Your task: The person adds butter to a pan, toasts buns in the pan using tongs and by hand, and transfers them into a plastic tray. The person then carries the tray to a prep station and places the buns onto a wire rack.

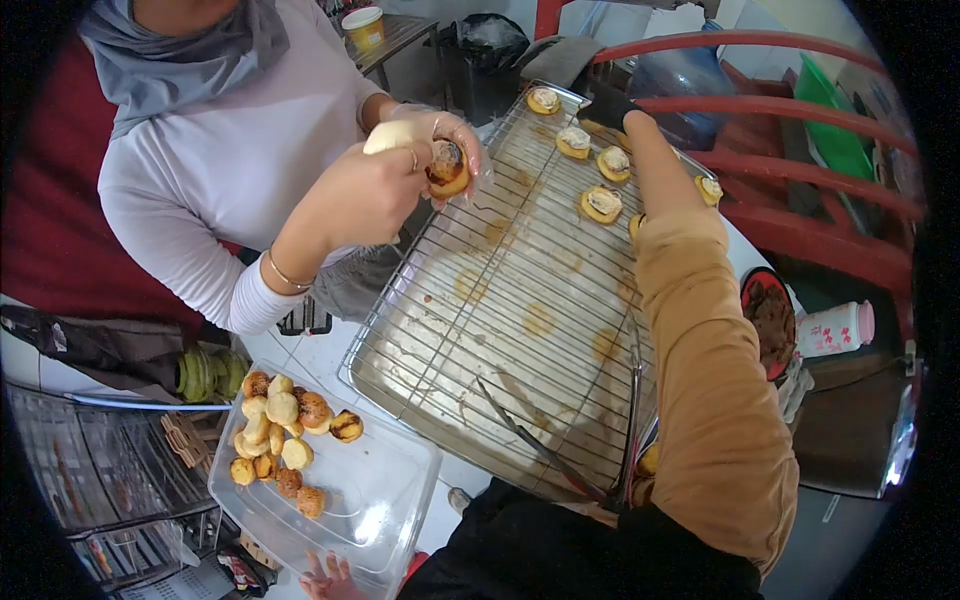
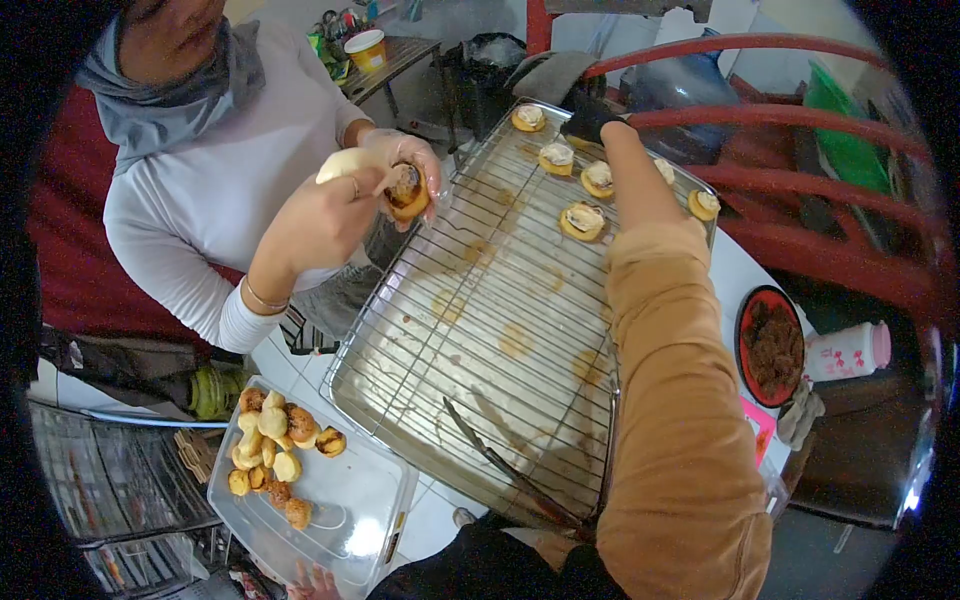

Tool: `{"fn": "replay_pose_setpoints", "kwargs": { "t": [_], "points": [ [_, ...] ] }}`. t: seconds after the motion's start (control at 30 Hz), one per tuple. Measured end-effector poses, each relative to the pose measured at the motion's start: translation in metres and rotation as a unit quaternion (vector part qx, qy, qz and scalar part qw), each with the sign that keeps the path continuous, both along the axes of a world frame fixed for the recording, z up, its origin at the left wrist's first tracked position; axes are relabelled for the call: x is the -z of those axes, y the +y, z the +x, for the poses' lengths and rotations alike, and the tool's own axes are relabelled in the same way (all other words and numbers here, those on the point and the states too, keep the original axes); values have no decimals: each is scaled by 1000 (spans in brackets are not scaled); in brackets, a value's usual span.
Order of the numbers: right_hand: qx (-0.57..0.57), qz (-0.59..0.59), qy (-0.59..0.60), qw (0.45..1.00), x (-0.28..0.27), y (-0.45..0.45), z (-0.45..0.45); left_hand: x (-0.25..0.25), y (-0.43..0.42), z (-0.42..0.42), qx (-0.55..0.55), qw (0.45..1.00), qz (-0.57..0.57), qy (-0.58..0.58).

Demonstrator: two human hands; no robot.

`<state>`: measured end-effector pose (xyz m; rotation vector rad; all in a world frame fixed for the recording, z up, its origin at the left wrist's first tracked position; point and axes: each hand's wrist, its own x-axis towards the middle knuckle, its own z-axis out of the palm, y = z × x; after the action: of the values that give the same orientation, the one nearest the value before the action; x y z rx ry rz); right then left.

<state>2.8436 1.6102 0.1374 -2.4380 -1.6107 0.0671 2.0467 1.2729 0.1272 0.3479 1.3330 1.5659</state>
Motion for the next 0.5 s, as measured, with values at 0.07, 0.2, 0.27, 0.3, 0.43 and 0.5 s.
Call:
{"fn": "replay_pose_setpoints", "kwargs": {
  "t": [0.07, 0.2, 0.27, 0.3, 0.43, 0.5],
  "points": [
    [-47, -14, 23, 999, -12, -1, -10, -18, 12, 27, -63, 997, -40, 22],
    [-89, -95, 72, 989, -19, -20, -39, -20, 11, 31, -70, 997, -38, 18],
    [-97, -116, 69, 986, -16, -28, -47, -16, 6, 22, -31, 999, -27, 20],
    [-105, -108, 70, 986, -12, -29, -48, -14, 5, 18, -12, 999, -20, 22],
    [-140, -94, 97, 981, -7, -32, -61, -21, 4, 22, -23, 998, -45, 32],
    [-149, -80, 78, 982, -14, -37, -70, -8, -4, 9, -10, 999, -33, 33]
  ]
}}
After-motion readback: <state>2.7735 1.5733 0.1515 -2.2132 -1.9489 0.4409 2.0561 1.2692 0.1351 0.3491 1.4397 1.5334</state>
